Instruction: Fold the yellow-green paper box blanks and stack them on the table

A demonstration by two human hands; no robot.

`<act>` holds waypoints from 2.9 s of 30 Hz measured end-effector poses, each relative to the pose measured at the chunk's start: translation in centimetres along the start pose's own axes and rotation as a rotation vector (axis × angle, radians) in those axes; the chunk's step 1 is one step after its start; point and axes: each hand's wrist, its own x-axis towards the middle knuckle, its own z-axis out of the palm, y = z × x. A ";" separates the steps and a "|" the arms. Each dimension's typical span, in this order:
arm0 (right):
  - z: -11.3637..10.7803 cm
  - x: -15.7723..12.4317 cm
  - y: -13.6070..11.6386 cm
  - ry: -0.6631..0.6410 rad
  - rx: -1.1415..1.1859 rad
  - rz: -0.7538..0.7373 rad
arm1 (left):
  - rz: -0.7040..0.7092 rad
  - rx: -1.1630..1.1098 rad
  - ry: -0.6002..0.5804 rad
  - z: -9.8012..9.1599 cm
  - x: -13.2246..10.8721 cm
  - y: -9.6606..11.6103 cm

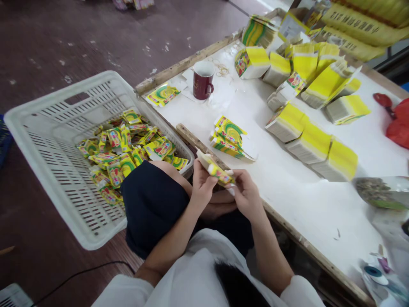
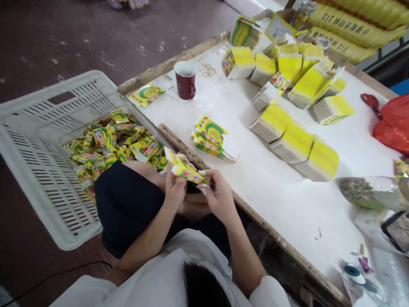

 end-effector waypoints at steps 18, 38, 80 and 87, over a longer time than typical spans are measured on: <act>-6.4 -2.7 -1.4 0.046 -0.674 -0.425 | 0.149 0.532 -0.649 -0.3 -0.4 1.9; -1.8 -0.8 0.4 0.039 0.141 0.182 | 0.238 0.679 -0.514 -0.1 -0.8 0.2; -7.6 -0.7 1.1 -0.253 -0.404 -0.188 | 0.384 0.616 -0.356 -0.4 -0.4 1.2; -5.7 -0.8 0.8 -0.134 -0.283 -0.090 | 0.518 0.690 -0.350 -0.3 -0.3 1.0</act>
